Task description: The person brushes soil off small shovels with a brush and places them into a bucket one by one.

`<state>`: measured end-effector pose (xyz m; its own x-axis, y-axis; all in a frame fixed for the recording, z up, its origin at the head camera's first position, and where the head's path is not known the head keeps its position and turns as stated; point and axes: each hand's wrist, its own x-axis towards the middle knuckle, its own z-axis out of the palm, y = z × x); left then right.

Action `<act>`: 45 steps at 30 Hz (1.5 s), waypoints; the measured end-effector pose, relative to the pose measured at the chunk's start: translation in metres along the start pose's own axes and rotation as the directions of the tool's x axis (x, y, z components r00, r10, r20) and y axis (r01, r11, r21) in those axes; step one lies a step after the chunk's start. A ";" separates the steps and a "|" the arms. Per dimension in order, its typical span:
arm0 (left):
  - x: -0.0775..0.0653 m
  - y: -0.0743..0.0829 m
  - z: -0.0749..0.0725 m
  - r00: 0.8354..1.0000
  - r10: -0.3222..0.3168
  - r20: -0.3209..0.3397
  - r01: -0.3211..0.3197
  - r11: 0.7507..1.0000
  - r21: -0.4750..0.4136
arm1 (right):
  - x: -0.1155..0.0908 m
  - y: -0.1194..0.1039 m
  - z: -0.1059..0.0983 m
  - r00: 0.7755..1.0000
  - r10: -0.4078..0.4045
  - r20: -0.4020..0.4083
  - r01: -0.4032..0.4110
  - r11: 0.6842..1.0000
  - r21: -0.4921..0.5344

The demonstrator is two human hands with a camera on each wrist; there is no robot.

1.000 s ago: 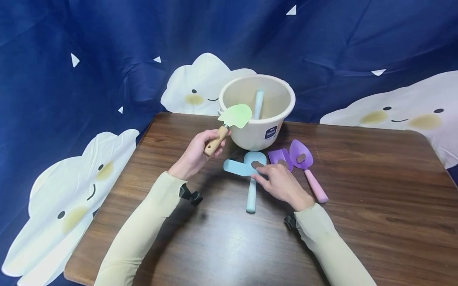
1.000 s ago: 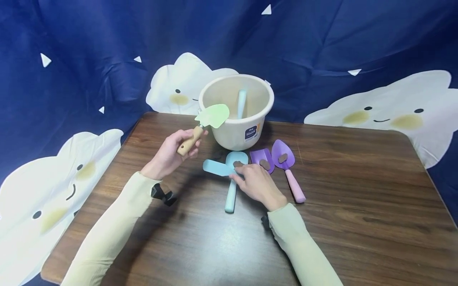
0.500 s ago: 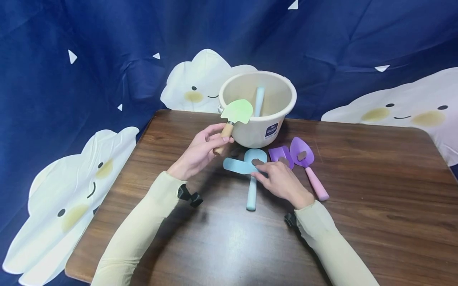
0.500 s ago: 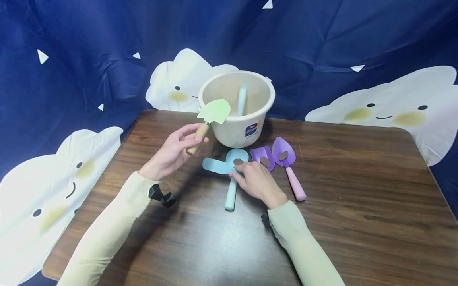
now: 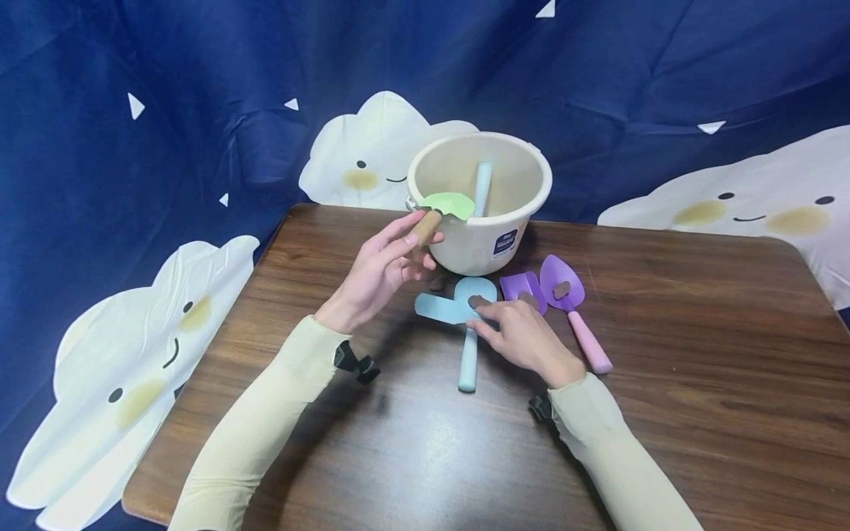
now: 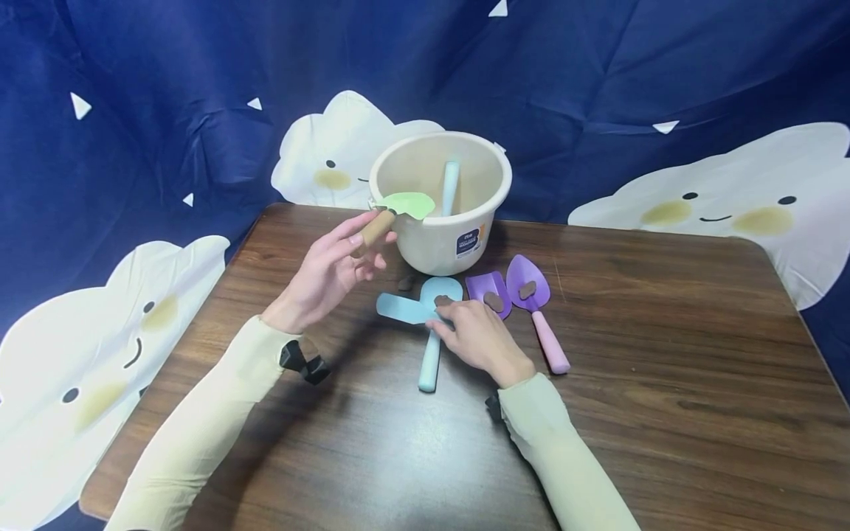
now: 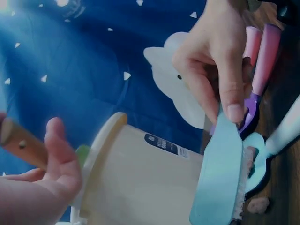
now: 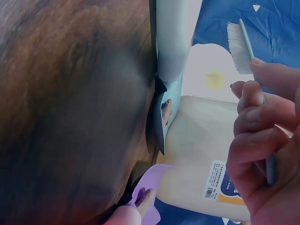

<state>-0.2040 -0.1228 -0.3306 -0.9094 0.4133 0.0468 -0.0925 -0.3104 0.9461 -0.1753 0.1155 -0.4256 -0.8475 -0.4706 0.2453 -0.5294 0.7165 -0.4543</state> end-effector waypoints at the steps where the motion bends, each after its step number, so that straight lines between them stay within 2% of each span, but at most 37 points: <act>1: 0.000 0.000 0.001 1.000 0.009 -0.011 -0.009 1.000 0.014 | 0.000 0.000 0.000 1.000 0.001 0.003 -0.001 1.000 0.003; 6: 0.001 -0.002 0.006 0.998 0.038 -0.053 -0.032 0.994 0.102 | -0.001 0.002 -0.001 1.000 -0.007 0.000 0.007 1.000 0.000; 13: 0.005 -0.001 0.006 0.993 0.106 -0.050 -0.090 0.965 0.245 | -0.001 0.003 -0.008 0.998 -0.050 -0.047 0.050 0.999 0.001; 16: 0.005 0.000 0.005 0.987 0.150 -0.053 -0.132 0.958 0.253 | -0.002 0.002 -0.012 0.998 -0.046 -0.040 0.046 0.999 0.001; 20: 0.003 0.000 0.002 0.975 0.197 -0.098 -0.168 0.953 0.251 | -0.006 0.001 -0.020 0.999 -0.024 -0.035 0.023 1.000 -0.018; 24: -0.002 -0.001 -0.003 0.964 0.204 -0.169 -0.155 0.952 0.264 | -0.013 0.001 -0.030 1.000 -0.008 -0.026 0.007 0.999 -0.045; 27: -0.007 -0.004 -0.009 0.959 0.174 -0.224 -0.103 0.949 0.299 | -0.018 0.002 -0.040 1.000 -0.013 -0.024 0.012 0.998 -0.069; 31: -0.013 -0.010 -0.019 0.956 0.099 -0.275 0.003 0.937 0.350 | -0.026 0.006 -0.053 0.999 -0.032 -0.039 0.029 0.996 -0.080; 36: -0.021 -0.018 -0.030 0.957 -0.019 -0.290 0.135 0.913 0.385 | -0.035 0.011 -0.071 0.997 -0.038 -0.066 0.031 0.994 -0.100; 39: -0.024 -0.026 -0.032 0.962 -0.086 -0.258 0.196 0.876 0.440 | -0.040 0.014 -0.081 0.997 -0.022 -0.076 0.014 0.995 -0.101; 42: -0.027 -0.039 -0.031 0.969 -0.158 -0.190 0.235 0.831 0.505 | -0.044 0.017 -0.089 0.995 -0.009 -0.100 -0.001 0.995 -0.097; 45: -0.029 -0.056 -0.027 0.961 -0.251 -0.120 0.275 0.784 0.556 | -0.047 0.022 -0.094 0.991 -0.011 -0.136 -0.001 0.996 -0.088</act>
<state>-0.1838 -0.1406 -0.3935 -0.8991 0.3718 -0.2310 -0.0965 0.3463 0.9332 -0.1509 0.2012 -0.3666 -0.8391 -0.4042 0.3641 -0.5296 0.7597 -0.3773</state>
